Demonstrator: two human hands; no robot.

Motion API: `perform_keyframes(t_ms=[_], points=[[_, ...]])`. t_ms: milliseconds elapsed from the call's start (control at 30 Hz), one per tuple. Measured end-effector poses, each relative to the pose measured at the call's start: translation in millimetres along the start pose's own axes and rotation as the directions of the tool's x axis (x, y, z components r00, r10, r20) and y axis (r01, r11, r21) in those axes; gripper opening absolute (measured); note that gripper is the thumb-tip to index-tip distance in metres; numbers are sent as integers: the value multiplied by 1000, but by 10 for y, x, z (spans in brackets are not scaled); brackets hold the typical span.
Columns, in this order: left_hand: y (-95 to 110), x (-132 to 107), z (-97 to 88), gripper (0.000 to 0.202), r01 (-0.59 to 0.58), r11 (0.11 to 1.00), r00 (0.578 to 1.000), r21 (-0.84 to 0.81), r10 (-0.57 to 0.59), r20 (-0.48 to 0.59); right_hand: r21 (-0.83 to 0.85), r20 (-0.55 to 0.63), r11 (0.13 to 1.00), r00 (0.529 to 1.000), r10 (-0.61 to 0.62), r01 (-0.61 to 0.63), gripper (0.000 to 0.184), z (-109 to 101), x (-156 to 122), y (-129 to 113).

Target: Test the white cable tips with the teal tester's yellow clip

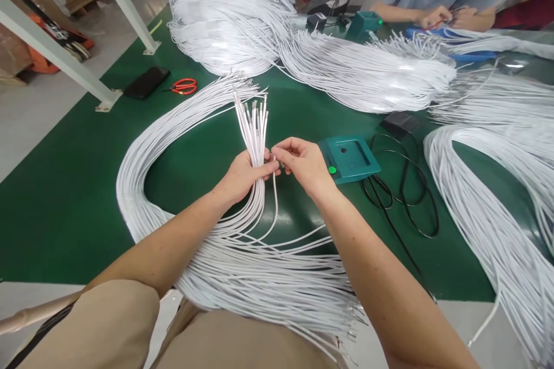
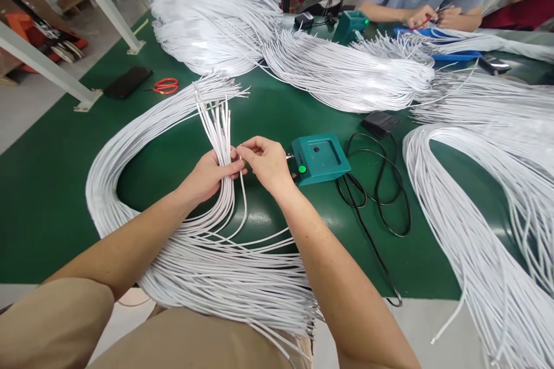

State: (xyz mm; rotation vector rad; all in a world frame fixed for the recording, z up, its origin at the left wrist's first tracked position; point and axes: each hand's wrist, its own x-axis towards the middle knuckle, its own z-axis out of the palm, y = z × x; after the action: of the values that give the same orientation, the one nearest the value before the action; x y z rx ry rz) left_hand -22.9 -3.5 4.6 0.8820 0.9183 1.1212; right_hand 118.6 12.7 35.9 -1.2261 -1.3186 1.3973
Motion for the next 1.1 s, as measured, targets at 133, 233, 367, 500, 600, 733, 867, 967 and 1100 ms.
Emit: perform_keyframes(t_ms=[133,233,367,500,600,733,867,967,1100], points=[[-9,0,-15,37,9,999,1000,45,-8,-7,174,18,980,995,94,-96,18,-29,-3,29],[-28,11,-38,36,-6,996,1000,88,7,-9,408,132,873,963,235,-269,20,-26,-18,62],[-17,4,-43,30,-42,984,999,174,44,-9,448,157,840,952,262,-305,27,-15,12,71],[14,-19,-17,26,-45,966,998,253,34,49,375,133,880,957,259,-291,27,-10,69,44],[13,-21,-5,27,-52,962,997,267,36,64,352,182,890,953,240,-291,28,-10,69,38],[0,-18,-17,31,-55,963,997,262,41,59,439,238,829,935,264,-346,32,-44,14,70],[-22,-22,-51,27,-74,948,997,310,66,37,522,276,766,924,263,-374,33,-94,-50,111],[-38,-24,-62,24,-90,950,996,299,78,52,528,236,781,941,242,-334,32,-97,-95,113],[-30,-30,-45,45,-94,969,993,227,75,90,344,37,922,984,175,-176,29,-63,-139,84]])
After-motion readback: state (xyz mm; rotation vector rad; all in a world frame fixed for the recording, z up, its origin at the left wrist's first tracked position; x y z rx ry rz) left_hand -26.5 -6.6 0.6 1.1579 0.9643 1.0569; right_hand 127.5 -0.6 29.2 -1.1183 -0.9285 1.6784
